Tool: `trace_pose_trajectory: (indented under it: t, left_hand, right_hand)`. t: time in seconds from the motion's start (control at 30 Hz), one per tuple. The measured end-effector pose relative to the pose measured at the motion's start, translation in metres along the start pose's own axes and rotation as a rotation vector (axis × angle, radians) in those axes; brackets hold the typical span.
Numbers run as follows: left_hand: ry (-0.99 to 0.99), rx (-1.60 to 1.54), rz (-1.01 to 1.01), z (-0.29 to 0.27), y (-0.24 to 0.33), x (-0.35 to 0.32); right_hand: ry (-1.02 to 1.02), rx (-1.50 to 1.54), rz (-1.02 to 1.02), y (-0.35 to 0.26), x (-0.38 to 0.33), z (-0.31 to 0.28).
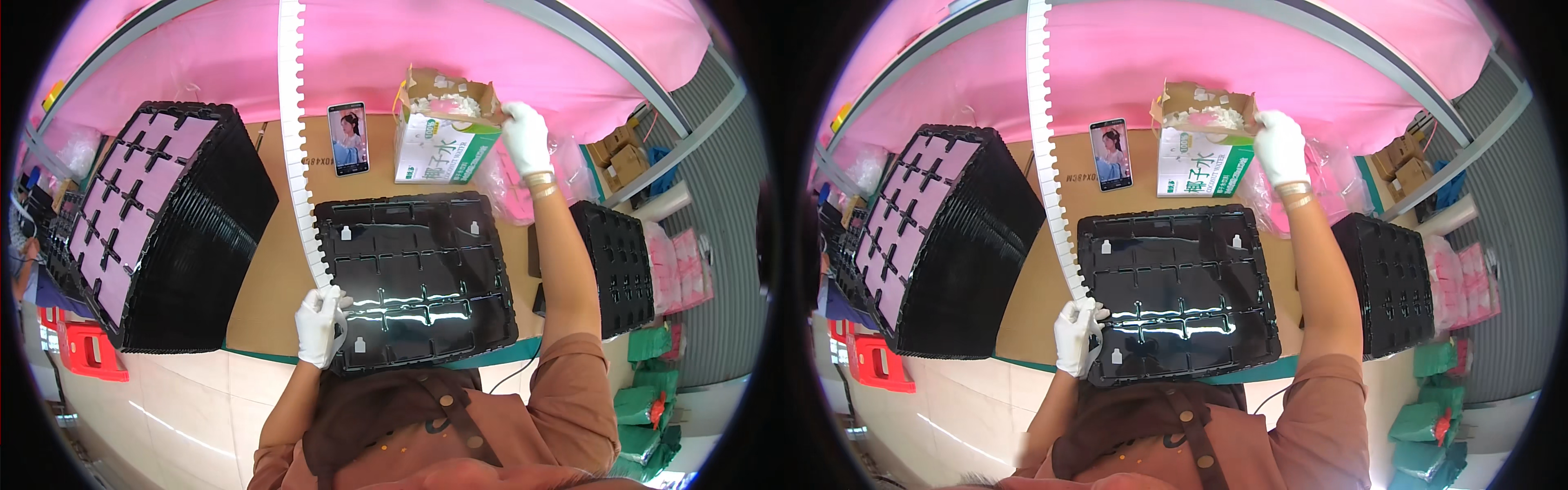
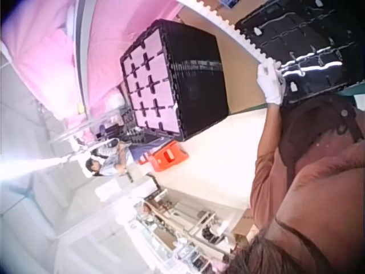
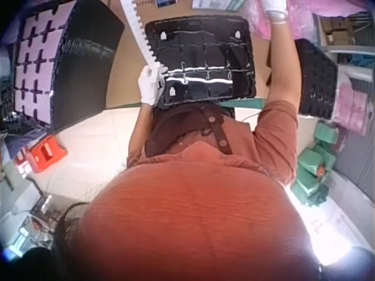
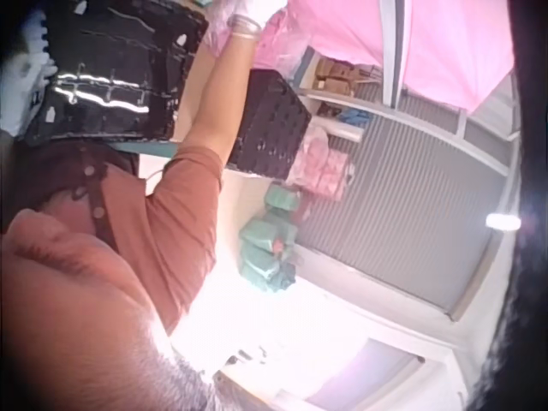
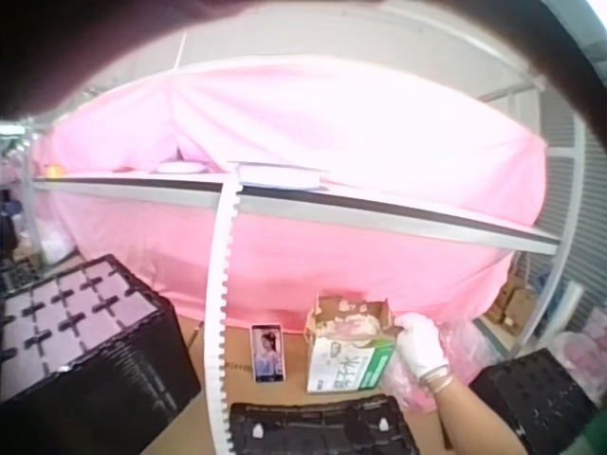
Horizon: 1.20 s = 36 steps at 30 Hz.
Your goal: The person assembles black plastic trays by applying a white adhesive strip along the edges and pressing pink foam inserts into the compartments. The person repeatedly picks up trays, applies adhesive, and places foam inserts, stacking completed units to the side.
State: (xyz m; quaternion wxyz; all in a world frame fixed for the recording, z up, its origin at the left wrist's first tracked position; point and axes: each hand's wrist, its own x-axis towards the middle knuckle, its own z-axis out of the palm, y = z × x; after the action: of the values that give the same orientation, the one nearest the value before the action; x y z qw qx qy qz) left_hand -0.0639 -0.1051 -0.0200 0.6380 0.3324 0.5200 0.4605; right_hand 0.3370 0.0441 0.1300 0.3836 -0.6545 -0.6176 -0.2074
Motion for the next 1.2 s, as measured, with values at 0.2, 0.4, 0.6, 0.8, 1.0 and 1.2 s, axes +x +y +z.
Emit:
trace_pose_trajectory:
  t: [0.2, 0.4, 0.6, 0.8, 1.0, 1.2]
  left_hand:
    - [-0.042, -0.007, -0.023, 0.001, 0.001, 0.001]
    - [-0.034, 0.0, -0.001, 0.001, 0.001, 0.002]
    - [-0.029, 0.078, 0.019, 0.0, -0.001, 0.002]
    - [-0.025, 0.078, 0.005, 0.002, -0.001, 0.002]
    - [-0.025, 0.084, 0.008, -0.001, -0.004, 0.004]
    - [-0.029, 0.057, -0.009, 0.0, -0.001, 0.003]
  right_hand:
    - [-0.887, -0.183, 0.313, 0.01, -0.127, -0.012]
    - [-0.785, 0.132, 0.337, 0.039, -0.173, 0.001]
    - [-0.732, 0.022, 0.24, 0.025, -0.166, 0.003]
    - [-0.629, 0.097, 0.35, 0.039, -0.183, 0.022]
    - [-0.644, 0.245, 0.067, 0.051, -0.186, 0.015]
    - [-0.748, 0.271, 0.061, 0.051, -0.175, 0.001]
